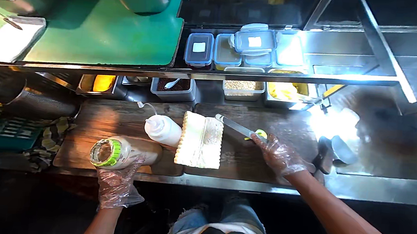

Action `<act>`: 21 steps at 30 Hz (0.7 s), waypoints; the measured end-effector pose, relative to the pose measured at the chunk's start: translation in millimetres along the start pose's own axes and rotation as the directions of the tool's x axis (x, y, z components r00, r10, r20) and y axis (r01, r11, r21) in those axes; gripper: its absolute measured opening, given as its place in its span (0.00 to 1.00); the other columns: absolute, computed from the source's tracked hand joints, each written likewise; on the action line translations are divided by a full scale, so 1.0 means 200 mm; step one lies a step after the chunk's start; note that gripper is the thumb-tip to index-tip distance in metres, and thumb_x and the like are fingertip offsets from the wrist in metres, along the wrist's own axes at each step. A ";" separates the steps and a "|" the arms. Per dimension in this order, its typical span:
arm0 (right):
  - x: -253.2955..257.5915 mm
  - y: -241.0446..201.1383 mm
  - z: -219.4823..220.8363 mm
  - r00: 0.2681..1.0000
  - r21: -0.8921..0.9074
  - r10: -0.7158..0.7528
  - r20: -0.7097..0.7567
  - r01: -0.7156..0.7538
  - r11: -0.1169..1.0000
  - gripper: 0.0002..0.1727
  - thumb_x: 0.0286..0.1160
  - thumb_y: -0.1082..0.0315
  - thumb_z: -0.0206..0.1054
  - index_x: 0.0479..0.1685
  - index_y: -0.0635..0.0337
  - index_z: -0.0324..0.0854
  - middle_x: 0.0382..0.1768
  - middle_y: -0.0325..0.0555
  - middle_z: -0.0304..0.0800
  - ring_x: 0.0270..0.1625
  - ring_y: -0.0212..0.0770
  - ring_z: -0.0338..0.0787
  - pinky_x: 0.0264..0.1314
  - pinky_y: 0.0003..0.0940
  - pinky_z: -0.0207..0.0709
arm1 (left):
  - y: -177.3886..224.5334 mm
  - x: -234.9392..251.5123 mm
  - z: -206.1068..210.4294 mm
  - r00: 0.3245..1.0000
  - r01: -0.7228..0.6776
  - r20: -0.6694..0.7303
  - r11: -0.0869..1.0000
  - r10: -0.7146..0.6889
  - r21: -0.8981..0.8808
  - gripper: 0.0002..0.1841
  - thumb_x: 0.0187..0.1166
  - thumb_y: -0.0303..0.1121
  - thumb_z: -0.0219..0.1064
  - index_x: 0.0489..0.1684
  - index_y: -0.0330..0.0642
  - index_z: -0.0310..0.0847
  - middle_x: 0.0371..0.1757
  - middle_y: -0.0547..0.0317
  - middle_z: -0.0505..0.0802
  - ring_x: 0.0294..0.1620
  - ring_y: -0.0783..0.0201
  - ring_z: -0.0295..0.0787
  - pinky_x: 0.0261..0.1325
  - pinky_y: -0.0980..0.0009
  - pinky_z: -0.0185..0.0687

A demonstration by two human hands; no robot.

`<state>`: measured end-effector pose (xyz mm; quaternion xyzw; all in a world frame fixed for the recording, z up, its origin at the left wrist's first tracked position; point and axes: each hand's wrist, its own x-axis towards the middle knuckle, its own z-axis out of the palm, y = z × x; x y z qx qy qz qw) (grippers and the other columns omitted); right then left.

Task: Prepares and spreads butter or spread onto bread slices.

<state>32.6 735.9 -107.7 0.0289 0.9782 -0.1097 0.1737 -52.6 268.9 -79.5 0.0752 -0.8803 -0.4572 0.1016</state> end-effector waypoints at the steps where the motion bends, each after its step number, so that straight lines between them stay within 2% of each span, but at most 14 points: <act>1: -0.01 0.00 0.00 0.999 0.011 0.012 -0.044 -0.012 1.000 0.35 0.83 0.62 0.63 0.89 0.21 0.63 0.66 0.64 0.83 0.58 0.63 0.91 0.51 0.59 0.87 | 0.01 0.00 0.00 1.000 0.000 0.007 1.000 0.000 -0.012 0.59 0.52 0.34 0.88 0.86 0.25 0.49 0.76 0.36 0.79 0.77 0.61 0.78 0.80 0.69 0.73; 3: -0.07 -0.07 0.01 0.997 0.060 0.043 -0.057 -0.039 0.997 0.35 0.82 0.62 0.64 0.88 0.21 0.64 0.65 0.64 0.83 0.54 0.62 0.91 0.47 0.60 0.87 | 0.02 -0.02 -0.01 0.999 0.012 0.039 0.999 -0.010 -0.051 0.58 0.53 0.34 0.87 0.87 0.25 0.48 0.76 0.38 0.79 0.75 0.63 0.79 0.78 0.70 0.75; 5: -0.20 -0.17 0.01 0.997 0.119 0.074 0.019 -0.076 0.990 0.35 0.82 0.62 0.63 0.88 0.20 0.63 0.60 0.63 0.85 0.47 0.61 0.92 0.42 0.61 0.87 | 0.00 -0.01 -0.03 0.998 0.021 0.064 0.997 -0.017 -0.071 0.59 0.53 0.33 0.87 0.87 0.26 0.48 0.76 0.38 0.79 0.75 0.64 0.80 0.77 0.71 0.76; 7: -0.41 -0.26 -0.04 0.979 0.138 0.110 0.174 -0.135 0.981 0.33 0.86 0.61 0.56 0.90 0.20 0.61 0.61 0.63 0.85 0.52 0.62 0.91 0.48 0.62 0.86 | -0.02 0.02 -0.06 0.995 -0.007 0.094 0.999 0.010 -0.034 0.61 0.51 0.35 0.89 0.88 0.25 0.46 0.79 0.36 0.76 0.78 0.62 0.77 0.80 0.71 0.73; 9: -0.57 -0.32 -0.11 0.952 0.155 0.170 0.254 -0.214 0.964 0.31 0.89 0.60 0.52 0.89 0.19 0.62 0.65 0.60 0.85 0.57 0.61 0.92 0.55 0.59 0.87 | 0.01 0.04 -0.10 0.992 -0.042 0.117 0.999 0.041 0.005 0.64 0.50 0.38 0.89 0.89 0.26 0.44 0.82 0.35 0.73 0.81 0.61 0.73 0.84 0.71 0.67; 11: -0.56 -0.37 -0.12 0.946 0.210 0.227 0.232 -0.276 0.938 0.27 0.90 0.56 0.51 0.87 0.20 0.66 0.64 0.59 0.86 0.57 0.59 0.92 0.57 0.58 0.86 | 0.04 0.04 -0.12 0.989 -0.056 0.140 0.998 0.055 0.003 0.64 0.50 0.37 0.88 0.90 0.27 0.42 0.83 0.36 0.72 0.83 0.63 0.70 0.85 0.72 0.65; 13: -0.41 -0.39 -0.09 0.931 0.234 0.264 0.253 -0.324 0.917 0.29 0.90 0.53 0.52 0.90 0.18 0.61 0.63 0.59 0.85 0.59 0.58 0.90 0.60 0.59 0.84 | 0.04 0.06 -0.11 0.986 -0.052 0.159 0.999 0.051 0.002 0.61 0.51 0.35 0.87 0.88 0.25 0.45 0.81 0.35 0.74 0.81 0.63 0.72 0.84 0.72 0.65; 15: -0.34 -0.45 -0.07 0.909 0.249 0.267 0.321 -0.353 0.902 0.31 0.90 0.55 0.52 0.92 0.18 0.56 0.69 0.62 0.81 0.62 0.61 0.89 0.63 0.62 0.83 | -0.02 0.10 -0.12 0.982 -0.071 0.181 0.994 0.056 0.078 0.63 0.50 0.41 0.89 0.88 0.24 0.47 0.81 0.33 0.75 0.82 0.58 0.73 0.85 0.68 0.65; 17: -0.45 -0.54 -0.09 0.898 0.230 0.249 0.363 -0.345 0.910 0.31 0.91 0.57 0.49 0.93 0.20 0.55 0.70 0.64 0.80 0.63 0.63 0.89 0.63 0.63 0.83 | -0.01 0.13 -0.13 0.978 -0.112 0.194 0.982 0.081 0.152 0.65 0.45 0.45 0.90 0.87 0.23 0.50 0.79 0.31 0.76 0.82 0.53 0.73 0.86 0.65 0.65; 18: -0.55 -0.58 -0.10 0.898 0.218 0.259 0.355 -0.349 0.912 0.32 0.90 0.58 0.50 0.92 0.20 0.57 0.69 0.64 0.81 0.60 0.64 0.90 0.60 0.62 0.85 | 0.01 0.12 -0.14 0.976 -0.128 0.198 0.978 0.095 0.163 0.64 0.44 0.43 0.91 0.86 0.22 0.53 0.79 0.29 0.76 0.82 0.50 0.73 0.86 0.63 0.64; 20: -0.75 -0.65 -0.14 0.895 0.216 0.311 0.321 -0.389 0.896 0.29 0.90 0.55 0.51 0.89 0.17 0.61 0.64 0.63 0.83 0.55 0.62 0.92 0.55 0.59 0.86 | -0.02 0.09 -0.15 0.950 -0.260 0.224 0.949 0.219 0.176 0.65 0.42 0.51 0.91 0.82 0.20 0.58 0.75 0.27 0.79 0.79 0.46 0.77 0.84 0.59 0.68; 21: -0.83 -0.67 -0.15 0.910 0.253 0.326 0.256 -0.388 0.886 0.28 0.90 0.54 0.53 0.87 0.17 0.64 0.62 0.61 0.84 0.51 0.59 0.92 0.52 0.57 0.87 | -0.02 0.07 -0.14 0.920 -0.354 0.233 0.924 0.316 0.143 0.64 0.43 0.54 0.91 0.80 0.20 0.60 0.73 0.27 0.81 0.76 0.45 0.80 0.83 0.57 0.71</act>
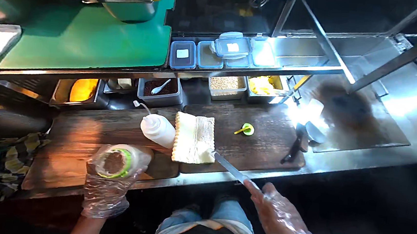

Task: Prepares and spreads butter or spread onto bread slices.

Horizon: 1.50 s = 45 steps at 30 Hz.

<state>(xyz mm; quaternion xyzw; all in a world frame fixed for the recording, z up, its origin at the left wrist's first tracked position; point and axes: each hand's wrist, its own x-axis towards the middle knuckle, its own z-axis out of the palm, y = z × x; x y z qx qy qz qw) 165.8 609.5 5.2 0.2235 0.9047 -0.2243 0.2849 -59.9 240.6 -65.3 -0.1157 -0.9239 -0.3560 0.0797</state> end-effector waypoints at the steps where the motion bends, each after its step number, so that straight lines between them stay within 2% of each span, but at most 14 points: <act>1: -0.07 0.01 0.00 0.992 0.053 -0.054 -0.112 0.060 0.997 0.27 0.88 0.53 0.55 0.85 0.17 0.68 0.58 0.58 0.86 0.46 0.55 0.92 0.47 0.54 0.88 | 0.02 -0.02 0.01 0.995 -0.099 -0.013 0.994 0.098 -0.039 0.62 0.44 0.54 0.91 0.79 0.19 0.62 0.72 0.26 0.82 0.75 0.45 0.81 0.81 0.55 0.73; 4: -0.21 -0.10 -0.13 0.880 0.017 -0.331 -0.341 0.358 0.934 0.26 0.88 0.55 0.57 0.84 0.19 0.71 0.47 0.50 0.90 0.37 0.48 0.92 0.33 0.50 0.88 | 0.08 -0.07 -0.01 0.977 -0.209 0.017 0.970 0.213 -0.127 0.55 0.48 0.50 0.91 0.77 0.24 0.68 0.72 0.31 0.83 0.75 0.49 0.82 0.80 0.55 0.76; 9: -0.33 -0.49 -0.51 0.698 -0.502 -0.682 -0.218 0.519 0.692 0.24 0.79 0.62 0.60 0.73 0.30 0.82 0.25 0.39 0.84 0.19 0.44 0.84 0.13 0.43 0.74 | 0.05 -0.08 0.01 0.958 -0.218 0.160 0.967 0.238 -0.136 0.47 0.50 0.52 0.89 0.73 0.38 0.78 0.69 0.46 0.88 0.72 0.55 0.84 0.79 0.53 0.78; 12: -0.33 -0.81 -0.59 0.795 -0.620 -0.606 -0.027 0.462 0.634 0.10 0.77 0.59 0.63 0.52 0.37 0.83 0.18 0.35 0.76 0.17 0.42 0.80 0.11 0.40 0.68 | 0.06 -0.08 0.03 0.945 -0.249 0.176 0.955 0.276 -0.161 0.40 0.52 0.54 0.87 0.68 0.44 0.83 0.65 0.54 0.90 0.69 0.61 0.85 0.77 0.57 0.80; 15: -0.23 -1.14 -0.52 0.862 -0.549 -0.506 0.028 0.436 0.713 0.03 0.73 0.62 0.70 0.38 0.47 0.87 0.20 0.40 0.80 0.22 0.46 0.83 0.16 0.42 0.71 | 0.10 -0.10 0.04 0.951 -0.241 0.155 0.956 0.267 -0.168 0.41 0.55 0.52 0.84 0.69 0.36 0.82 0.66 0.43 0.89 0.72 0.51 0.84 0.79 0.52 0.75; 18: -0.12 -1.43 -0.48 0.929 -0.428 -0.328 0.170 0.369 0.825 0.09 0.80 0.69 0.65 0.50 0.62 0.87 0.42 0.55 0.90 0.45 0.57 0.92 0.39 0.55 0.83 | 0.20 -0.07 0.03 0.963 -0.154 0.196 0.976 0.183 -0.151 0.36 0.64 0.45 0.77 0.70 0.29 0.79 0.68 0.35 0.87 0.74 0.43 0.81 0.79 0.47 0.71; 21: -0.11 -1.51 -0.45 0.953 -0.412 -0.267 0.144 0.303 0.859 0.11 0.85 0.69 0.59 0.52 0.65 0.86 0.44 0.58 0.89 0.48 0.57 0.91 0.41 0.53 0.82 | 0.21 -0.05 0.04 0.962 -0.172 0.202 0.982 0.185 -0.078 0.31 0.73 0.42 0.72 0.71 0.29 0.80 0.71 0.35 0.86 0.75 0.41 0.80 0.80 0.45 0.69; 25: 0.02 -1.53 -0.38 0.928 -0.531 -0.300 0.219 0.372 0.762 0.11 0.83 0.69 0.59 0.49 0.67 0.83 0.43 0.60 0.87 0.47 0.57 0.89 0.41 0.54 0.79 | 0.10 -0.08 0.14 0.964 -0.172 0.173 0.968 0.204 -0.183 0.34 0.70 0.47 0.75 0.74 0.36 0.79 0.75 0.44 0.84 0.79 0.51 0.77 0.84 0.53 0.67; 30: 0.19 -1.40 -0.50 0.732 -0.490 -0.569 0.375 0.678 0.549 0.07 0.80 0.67 0.66 0.47 0.59 0.86 0.41 0.53 0.90 0.47 0.57 0.91 0.45 0.59 0.82 | 0.04 -0.08 0.11 0.976 -0.131 0.113 0.916 0.186 -0.380 0.47 0.48 0.44 0.90 0.74 0.33 0.76 0.72 0.41 0.85 0.75 0.52 0.80 0.80 0.54 0.74; 33: 0.33 -1.12 -0.51 0.712 -0.259 -0.647 0.273 0.702 0.663 0.11 0.83 0.58 0.65 0.45 0.54 0.89 0.34 0.45 0.90 0.40 0.46 0.91 0.45 0.53 0.84 | 0.01 -0.06 0.06 0.963 -0.190 0.139 0.947 0.232 -0.261 0.49 0.49 0.46 0.90 0.77 0.35 0.75 0.73 0.41 0.85 0.76 0.50 0.81 0.80 0.52 0.74; 36: 0.26 -0.85 -0.47 0.785 0.094 -0.598 0.161 0.591 0.801 0.12 0.82 0.60 0.69 0.51 0.56 0.92 0.33 0.44 0.92 0.36 0.39 0.89 0.46 0.44 0.84 | -0.02 -0.07 0.03 0.945 -0.245 0.146 0.930 0.292 -0.274 0.48 0.47 0.48 0.91 0.74 0.35 0.77 0.71 0.42 0.87 0.75 0.51 0.82 0.81 0.53 0.74; 39: 0.12 -0.59 -0.39 0.880 0.434 -0.454 0.140 0.358 0.827 0.09 0.80 0.64 0.70 0.51 0.56 0.91 0.24 0.40 0.88 0.18 0.30 0.83 0.21 0.28 0.80 | -0.02 -0.09 0.00 0.935 -0.283 0.138 0.922 0.327 -0.265 0.48 0.49 0.52 0.89 0.73 0.33 0.77 0.69 0.42 0.88 0.73 0.52 0.84 0.80 0.54 0.76; 41: 0.06 -0.46 -0.32 0.906 0.622 -0.375 0.197 0.180 0.762 0.09 0.78 0.71 0.70 0.53 0.60 0.88 0.21 0.44 0.85 0.14 0.32 0.79 0.17 0.26 0.75 | 0.00 -0.11 -0.02 0.926 -0.307 0.134 0.910 0.353 -0.279 0.48 0.50 0.53 0.89 0.73 0.33 0.77 0.69 0.42 0.88 0.72 0.53 0.84 0.79 0.55 0.76; 45: 0.06 -0.39 -0.22 0.802 0.629 -0.438 0.407 0.103 0.771 0.26 0.87 0.65 0.60 0.85 0.43 0.72 0.35 0.42 0.92 0.21 0.31 0.81 0.25 0.27 0.78 | 0.09 -0.13 -0.02 0.916 -0.316 0.145 0.896 0.374 -0.313 0.45 0.50 0.50 0.89 0.71 0.35 0.80 0.67 0.45 0.90 0.71 0.57 0.85 0.78 0.58 0.77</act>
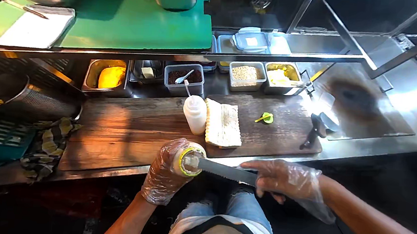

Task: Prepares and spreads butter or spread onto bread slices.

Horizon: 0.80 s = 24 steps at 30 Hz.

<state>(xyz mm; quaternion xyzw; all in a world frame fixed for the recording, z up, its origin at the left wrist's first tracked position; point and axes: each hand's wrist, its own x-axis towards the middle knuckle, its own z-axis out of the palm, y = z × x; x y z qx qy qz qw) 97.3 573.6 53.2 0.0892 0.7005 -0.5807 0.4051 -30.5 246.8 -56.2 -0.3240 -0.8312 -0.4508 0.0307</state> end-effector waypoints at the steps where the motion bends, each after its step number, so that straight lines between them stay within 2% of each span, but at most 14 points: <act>1: 0.00 0.01 0.02 1.000 0.031 -0.001 0.028 0.000 1.000 0.27 0.89 0.62 0.58 0.87 0.40 0.69 0.34 0.40 0.91 0.20 0.29 0.78 0.23 0.26 0.74 | 0.02 0.01 0.01 1.000 0.011 0.007 1.000 -0.011 0.008 0.46 0.50 0.50 0.89 0.72 0.35 0.79 0.68 0.45 0.89 0.72 0.56 0.84 0.79 0.58 0.76; 3: 0.00 0.06 0.04 0.998 0.177 -0.030 0.050 0.021 0.984 0.25 0.89 0.59 0.59 0.84 0.42 0.71 0.27 0.37 0.84 0.18 0.27 0.76 0.20 0.22 0.72 | 0.08 0.04 0.02 1.000 0.029 0.008 0.999 -0.030 0.039 0.47 0.49 0.50 0.88 0.73 0.34 0.78 0.70 0.43 0.88 0.74 0.54 0.83 0.80 0.58 0.75; 7: -0.05 0.20 -0.04 0.989 0.376 -0.100 0.110 0.052 0.925 0.24 0.86 0.59 0.62 0.81 0.44 0.74 0.24 0.33 0.80 0.17 0.26 0.75 0.18 0.20 0.72 | 0.20 0.10 0.07 0.999 0.033 0.020 0.987 -0.036 0.155 0.46 0.48 0.51 0.88 0.71 0.37 0.80 0.68 0.44 0.89 0.72 0.53 0.85 0.77 0.55 0.77; 11: -0.10 0.34 -0.14 0.984 0.411 -0.131 0.123 0.069 0.909 0.25 0.85 0.58 0.62 0.81 0.43 0.74 0.23 0.33 0.79 0.16 0.27 0.75 0.18 0.21 0.72 | 0.28 0.13 0.16 0.998 0.009 0.052 0.975 -0.021 0.220 0.47 0.46 0.52 0.89 0.72 0.37 0.80 0.67 0.45 0.90 0.71 0.54 0.86 0.76 0.56 0.79; 14: -0.13 0.43 -0.18 0.985 0.415 -0.146 0.090 0.096 0.905 0.24 0.85 0.58 0.63 0.79 0.44 0.76 0.26 0.35 0.83 0.19 0.29 0.79 0.21 0.24 0.77 | 0.34 0.15 0.21 0.996 0.012 0.088 0.973 -0.034 0.231 0.44 0.50 0.50 0.88 0.71 0.37 0.80 0.68 0.47 0.90 0.72 0.55 0.85 0.78 0.57 0.77; 16: -0.14 0.50 -0.22 0.986 0.439 -0.159 0.052 0.121 0.890 0.24 0.84 0.59 0.64 0.78 0.48 0.78 0.29 0.37 0.86 0.21 0.31 0.83 0.25 0.28 0.83 | 0.36 0.15 0.23 0.992 0.061 0.095 0.970 -0.085 0.236 0.46 0.51 0.49 0.88 0.74 0.36 0.78 0.69 0.45 0.89 0.73 0.53 0.84 0.79 0.55 0.75; 19: -0.13 0.58 -0.28 0.992 0.452 -0.127 -0.006 0.116 0.884 0.24 0.83 0.61 0.64 0.78 0.51 0.77 0.31 0.39 0.87 0.24 0.34 0.86 0.28 0.31 0.86 | 0.34 0.14 0.22 0.972 0.196 0.067 0.935 -0.225 0.297 0.54 0.48 0.51 0.90 0.80 0.36 0.71 0.73 0.43 0.86 0.75 0.50 0.82 0.80 0.52 0.74; 21: -0.11 0.59 -0.31 0.993 0.416 -0.070 -0.094 0.103 0.903 0.23 0.86 0.61 0.61 0.78 0.52 0.77 0.29 0.41 0.87 0.23 0.35 0.86 0.27 0.31 0.85 | 0.32 0.12 0.21 0.964 0.241 0.029 0.918 -0.263 0.315 0.56 0.45 0.53 0.90 0.81 0.35 0.70 0.73 0.42 0.85 0.75 0.50 0.82 0.80 0.52 0.74; 22: -0.09 0.59 -0.32 0.985 0.342 -0.044 -0.168 0.100 0.934 0.22 0.87 0.61 0.60 0.77 0.51 0.78 0.30 0.41 0.87 0.24 0.35 0.86 0.28 0.30 0.84 | 0.31 0.11 0.20 0.957 0.274 0.012 0.918 -0.289 0.288 0.57 0.44 0.52 0.91 0.81 0.36 0.70 0.74 0.43 0.85 0.75 0.52 0.81 0.80 0.54 0.74; 23: -0.05 0.58 -0.32 0.966 0.182 -0.032 -0.257 0.080 0.980 0.21 0.89 0.60 0.60 0.78 0.47 0.79 0.33 0.41 0.88 0.27 0.34 0.86 0.31 0.30 0.84 | 0.31 0.10 0.19 0.943 0.324 0.001 0.915 -0.334 0.241 0.57 0.43 0.51 0.92 0.82 0.38 0.69 0.75 0.46 0.84 0.76 0.57 0.80 0.81 0.58 0.74; 24: 0.00 0.56 -0.31 0.934 -0.052 -0.032 -0.356 0.014 0.999 0.21 0.90 0.58 0.59 0.79 0.40 0.79 0.40 0.41 0.92 0.35 0.35 0.88 0.41 0.33 0.84 | 0.30 0.09 0.19 0.930 0.361 -0.010 0.910 -0.366 0.202 0.58 0.42 0.49 0.93 0.82 0.39 0.69 0.75 0.49 0.84 0.76 0.60 0.80 0.81 0.60 0.74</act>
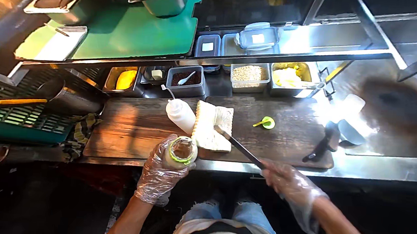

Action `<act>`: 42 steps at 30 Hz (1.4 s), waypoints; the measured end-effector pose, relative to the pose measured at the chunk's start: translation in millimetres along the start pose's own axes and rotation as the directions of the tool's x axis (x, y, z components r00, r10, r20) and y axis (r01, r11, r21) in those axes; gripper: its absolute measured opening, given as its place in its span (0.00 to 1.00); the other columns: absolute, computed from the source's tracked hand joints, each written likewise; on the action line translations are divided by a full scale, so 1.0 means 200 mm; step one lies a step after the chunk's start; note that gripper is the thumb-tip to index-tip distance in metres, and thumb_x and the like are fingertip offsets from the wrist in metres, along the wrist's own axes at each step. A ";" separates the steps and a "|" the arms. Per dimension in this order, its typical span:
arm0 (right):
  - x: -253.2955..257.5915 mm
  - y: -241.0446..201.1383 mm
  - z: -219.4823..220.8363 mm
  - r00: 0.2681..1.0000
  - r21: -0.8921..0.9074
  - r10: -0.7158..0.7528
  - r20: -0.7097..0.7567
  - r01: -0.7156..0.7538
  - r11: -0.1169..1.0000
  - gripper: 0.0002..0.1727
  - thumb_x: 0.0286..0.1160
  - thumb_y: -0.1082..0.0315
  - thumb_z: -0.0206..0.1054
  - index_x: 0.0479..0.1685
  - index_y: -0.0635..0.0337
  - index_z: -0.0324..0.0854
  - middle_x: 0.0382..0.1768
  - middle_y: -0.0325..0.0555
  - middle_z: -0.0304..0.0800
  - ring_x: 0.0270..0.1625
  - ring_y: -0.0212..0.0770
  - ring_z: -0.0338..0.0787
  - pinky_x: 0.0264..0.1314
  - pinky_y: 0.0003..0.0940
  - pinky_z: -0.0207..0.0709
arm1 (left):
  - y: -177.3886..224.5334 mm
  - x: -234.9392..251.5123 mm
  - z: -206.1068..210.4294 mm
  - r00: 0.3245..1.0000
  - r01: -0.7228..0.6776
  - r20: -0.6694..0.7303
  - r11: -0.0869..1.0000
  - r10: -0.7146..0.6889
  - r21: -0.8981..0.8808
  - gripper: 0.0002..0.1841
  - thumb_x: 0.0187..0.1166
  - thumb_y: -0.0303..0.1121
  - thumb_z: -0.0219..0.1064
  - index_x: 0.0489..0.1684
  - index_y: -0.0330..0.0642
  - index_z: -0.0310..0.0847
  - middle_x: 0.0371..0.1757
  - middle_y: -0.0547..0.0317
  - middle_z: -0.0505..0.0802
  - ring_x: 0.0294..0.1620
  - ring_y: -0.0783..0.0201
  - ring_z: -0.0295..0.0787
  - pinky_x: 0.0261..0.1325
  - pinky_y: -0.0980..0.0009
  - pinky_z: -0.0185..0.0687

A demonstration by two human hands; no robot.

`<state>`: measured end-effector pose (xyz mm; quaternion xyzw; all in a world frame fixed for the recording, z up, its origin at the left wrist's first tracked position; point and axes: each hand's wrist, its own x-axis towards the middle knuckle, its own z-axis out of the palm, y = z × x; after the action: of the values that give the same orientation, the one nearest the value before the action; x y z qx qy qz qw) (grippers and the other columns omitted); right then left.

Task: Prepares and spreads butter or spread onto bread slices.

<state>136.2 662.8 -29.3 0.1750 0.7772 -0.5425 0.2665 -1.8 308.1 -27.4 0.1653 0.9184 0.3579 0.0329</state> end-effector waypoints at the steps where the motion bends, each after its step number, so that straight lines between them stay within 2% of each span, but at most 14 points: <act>1: 0.04 -0.04 0.05 0.997 -0.253 0.000 -0.082 -0.020 0.967 0.23 0.90 0.57 0.59 0.82 0.32 0.76 0.51 0.44 0.94 0.49 0.40 0.92 0.58 0.43 0.86 | 0.00 0.00 0.00 1.000 0.021 -0.006 1.000 -0.021 -0.017 0.58 0.40 0.49 0.93 0.82 0.39 0.69 0.74 0.49 0.85 0.75 0.62 0.81 0.81 0.62 0.75; 3: 0.10 -0.10 0.21 0.979 -0.588 0.073 -0.190 -0.173 0.791 0.31 0.88 0.59 0.56 0.90 0.23 0.61 0.61 0.55 0.89 0.61 0.56 0.91 0.62 0.58 0.84 | -0.01 -0.01 0.00 0.999 0.033 -0.004 0.999 -0.033 -0.016 0.58 0.39 0.49 0.93 0.82 0.39 0.69 0.74 0.50 0.85 0.75 0.62 0.81 0.80 0.62 0.75; 6: 0.00 -0.08 0.43 0.958 -0.671 0.165 -0.233 -0.281 0.686 0.42 0.81 0.67 0.58 0.94 0.23 0.50 0.68 0.68 0.82 0.63 0.69 0.88 0.54 0.64 0.84 | -0.04 -0.02 -0.02 1.000 0.004 -0.026 0.997 -0.006 -0.076 0.58 0.39 0.50 0.93 0.81 0.38 0.69 0.73 0.52 0.86 0.73 0.65 0.82 0.79 0.65 0.77; 11: -0.18 -0.09 0.52 0.921 -0.541 0.120 -0.370 -0.318 0.778 0.31 0.88 0.62 0.53 0.90 0.25 0.63 0.61 0.65 0.86 0.57 0.61 0.92 0.52 0.56 0.88 | -0.12 -0.04 -0.09 0.997 0.008 -0.077 0.996 -0.015 -0.093 0.60 0.39 0.51 0.93 0.80 0.32 0.68 0.71 0.47 0.86 0.72 0.63 0.83 0.79 0.65 0.77; 15: 0.06 -0.13 0.49 0.895 -0.561 0.261 -0.363 -0.433 0.705 0.37 0.89 0.62 0.51 0.95 0.19 0.48 0.68 0.62 0.83 0.66 0.59 0.88 0.62 0.56 0.85 | -0.20 -0.03 -0.12 0.999 0.006 -0.038 0.993 -0.011 -0.122 0.60 0.38 0.49 0.93 0.81 0.34 0.67 0.72 0.49 0.86 0.73 0.64 0.83 0.79 0.64 0.76; 20: -0.25 -0.12 0.66 0.863 -0.586 0.193 -0.467 -0.465 0.663 0.35 0.86 0.65 0.55 0.91 0.22 0.60 0.65 0.64 0.84 0.59 0.61 0.91 0.52 0.56 0.88 | -0.29 -0.01 -0.16 0.995 -0.092 -0.055 0.984 0.085 -0.151 0.60 0.41 0.52 0.92 0.81 0.33 0.67 0.74 0.46 0.85 0.75 0.61 0.82 0.81 0.62 0.75; 22: -0.20 -0.16 0.67 0.843 -0.574 0.107 -0.527 -0.446 0.686 0.31 0.87 0.62 0.54 0.89 0.25 0.65 0.62 0.63 0.87 0.58 0.59 0.92 0.53 0.54 0.89 | -0.34 -0.01 -0.14 0.986 -0.162 -0.065 0.978 0.155 -0.129 0.58 0.42 0.51 0.92 0.80 0.32 0.69 0.73 0.43 0.85 0.75 0.57 0.82 0.81 0.60 0.75; 26: 0.01 -0.26 0.66 0.862 -0.570 0.291 -0.415 -0.496 0.656 0.36 0.89 0.63 0.51 0.94 0.19 0.49 0.70 0.62 0.80 0.67 0.60 0.87 0.63 0.56 0.85 | -0.35 -0.02 -0.15 0.983 -0.186 -0.033 0.976 0.183 -0.116 0.58 0.42 0.53 0.91 0.81 0.34 0.69 0.74 0.42 0.84 0.75 0.56 0.81 0.81 0.59 0.74; 29: -0.22 -0.22 0.73 0.863 -0.577 0.260 -0.433 -0.486 0.656 0.35 0.86 0.64 0.54 0.92 0.21 0.57 0.67 0.64 0.83 0.62 0.62 0.90 0.56 0.58 0.87 | -0.33 -0.03 -0.17 0.977 -0.203 -0.083 0.976 0.197 -0.083 0.58 0.44 0.54 0.91 0.81 0.34 0.69 0.74 0.42 0.85 0.75 0.55 0.81 0.81 0.58 0.74; 31: -0.39 -0.17 0.71 0.851 -0.574 0.056 -0.522 -0.399 0.715 0.29 0.87 0.60 0.57 0.86 0.22 0.69 0.58 0.60 0.88 0.52 0.56 0.93 0.49 0.53 0.89 | -0.32 -0.07 -0.15 0.974 -0.202 -0.117 0.978 0.196 -0.046 0.57 0.44 0.54 0.90 0.81 0.34 0.70 0.74 0.41 0.85 0.75 0.53 0.82 0.81 0.56 0.74; 33: -0.47 -0.14 0.59 0.779 -0.616 -0.326 -0.535 -0.096 0.781 0.26 0.84 0.61 0.61 0.79 0.28 0.79 0.46 0.53 0.91 0.40 0.50 0.93 0.38 0.50 0.90 | -0.29 -0.09 -0.12 0.972 -0.204 -0.126 0.979 0.200 -0.018 0.56 0.44 0.54 0.91 0.80 0.34 0.71 0.73 0.39 0.85 0.75 0.50 0.82 0.80 0.54 0.75; 36: -0.60 -0.39 0.30 0.772 -0.804 -0.564 -0.293 0.121 0.583 0.23 0.85 0.59 0.57 0.76 0.29 0.82 0.35 0.48 0.92 0.30 0.50 0.92 0.26 0.51 0.86 | -0.19 -0.15 -0.10 0.971 -0.220 -0.108 0.975 0.215 -0.034 0.54 0.46 0.52 0.91 0.78 0.35 0.73 0.73 0.41 0.85 0.75 0.52 0.82 0.81 0.55 0.76; 39: -0.72 -0.64 0.12 0.816 -0.930 -0.576 -0.057 0.167 0.328 0.17 0.78 0.58 0.59 0.61 0.33 0.88 0.20 0.38 0.81 0.17 0.45 0.84 0.11 0.44 0.73 | -0.08 -0.20 -0.06 0.962 -0.260 -0.085 0.965 0.260 0.013 0.50 0.51 0.54 0.87 0.77 0.35 0.75 0.71 0.39 0.86 0.74 0.50 0.83 0.79 0.55 0.76; 42: -0.73 -0.89 0.17 0.960 -0.938 -0.279 0.012 0.108 0.330 0.06 0.78 0.60 0.64 0.46 0.44 0.85 0.23 0.41 0.83 0.23 0.47 0.87 0.18 0.46 0.77 | 0.01 -0.24 -0.01 0.943 -0.316 -0.088 0.946 0.322 0.074 0.47 0.52 0.53 0.87 0.73 0.33 0.78 0.69 0.38 0.88 0.73 0.48 0.84 0.78 0.53 0.77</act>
<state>159.6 571.2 182.7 -0.0603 0.9794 -0.0188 0.1919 44.0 292.5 -28.4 0.2949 0.8902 0.3390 -0.0758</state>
